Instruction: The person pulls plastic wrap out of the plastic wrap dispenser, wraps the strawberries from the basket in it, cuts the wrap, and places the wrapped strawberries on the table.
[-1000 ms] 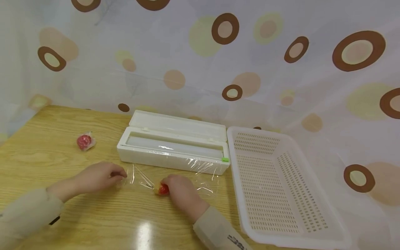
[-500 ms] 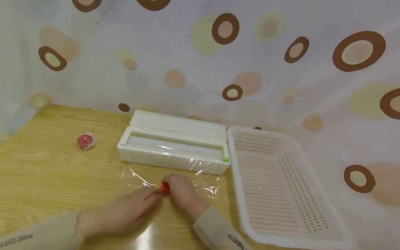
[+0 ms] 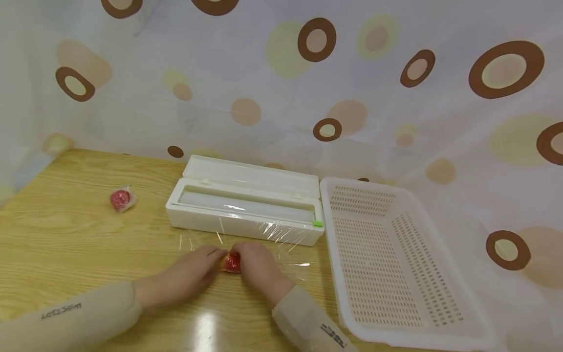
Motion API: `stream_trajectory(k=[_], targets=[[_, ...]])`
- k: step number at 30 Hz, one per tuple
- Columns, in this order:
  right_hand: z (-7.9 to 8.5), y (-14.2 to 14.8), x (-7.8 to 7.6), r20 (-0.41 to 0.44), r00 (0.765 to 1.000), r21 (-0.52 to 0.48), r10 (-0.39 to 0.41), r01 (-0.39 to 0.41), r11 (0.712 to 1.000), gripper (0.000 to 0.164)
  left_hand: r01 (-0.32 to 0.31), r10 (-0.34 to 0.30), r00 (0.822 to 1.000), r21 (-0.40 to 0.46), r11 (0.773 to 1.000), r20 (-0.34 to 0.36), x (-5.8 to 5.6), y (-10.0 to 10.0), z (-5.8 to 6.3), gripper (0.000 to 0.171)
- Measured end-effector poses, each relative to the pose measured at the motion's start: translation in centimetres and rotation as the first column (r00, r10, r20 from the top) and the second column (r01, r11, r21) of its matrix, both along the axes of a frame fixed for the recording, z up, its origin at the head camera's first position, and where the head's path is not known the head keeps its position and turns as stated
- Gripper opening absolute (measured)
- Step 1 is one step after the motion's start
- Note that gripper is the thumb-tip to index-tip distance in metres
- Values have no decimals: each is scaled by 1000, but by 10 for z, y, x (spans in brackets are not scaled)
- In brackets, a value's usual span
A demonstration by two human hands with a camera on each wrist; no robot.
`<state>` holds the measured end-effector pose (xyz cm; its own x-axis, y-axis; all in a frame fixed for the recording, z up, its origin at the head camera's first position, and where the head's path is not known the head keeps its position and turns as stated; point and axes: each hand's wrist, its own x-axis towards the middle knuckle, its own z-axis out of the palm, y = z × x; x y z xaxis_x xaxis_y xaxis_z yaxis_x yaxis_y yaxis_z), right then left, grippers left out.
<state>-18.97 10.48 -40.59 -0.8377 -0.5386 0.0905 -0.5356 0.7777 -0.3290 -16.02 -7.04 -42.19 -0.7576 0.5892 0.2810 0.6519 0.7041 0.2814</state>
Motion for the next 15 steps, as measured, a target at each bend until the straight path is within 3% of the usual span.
stream_trajectory(k=[4, 11, 13, 15], targets=[[-1, 3, -2, 34, 999, -60, 0, 2, 998, 17, -15, 14, 996, 11, 1000, 90, -14, 2, -2, 20], [4, 15, -9, 255, 967, -164, 30, 13, 986, 16, 60, -67, 977, 40, 997, 203, -26, -2, 6, 14], [9, 17, -6, 237, 971, -146, 2, 34, 989, 17, 68, -75, 968, 37, 997, 241, -28, -2, 9, 14], [13, 18, 1, 138, 990, -116, -41, 57, 992, 17, 76, -84, 959, 40, 996, 270, -30, -3, 11, 14]])
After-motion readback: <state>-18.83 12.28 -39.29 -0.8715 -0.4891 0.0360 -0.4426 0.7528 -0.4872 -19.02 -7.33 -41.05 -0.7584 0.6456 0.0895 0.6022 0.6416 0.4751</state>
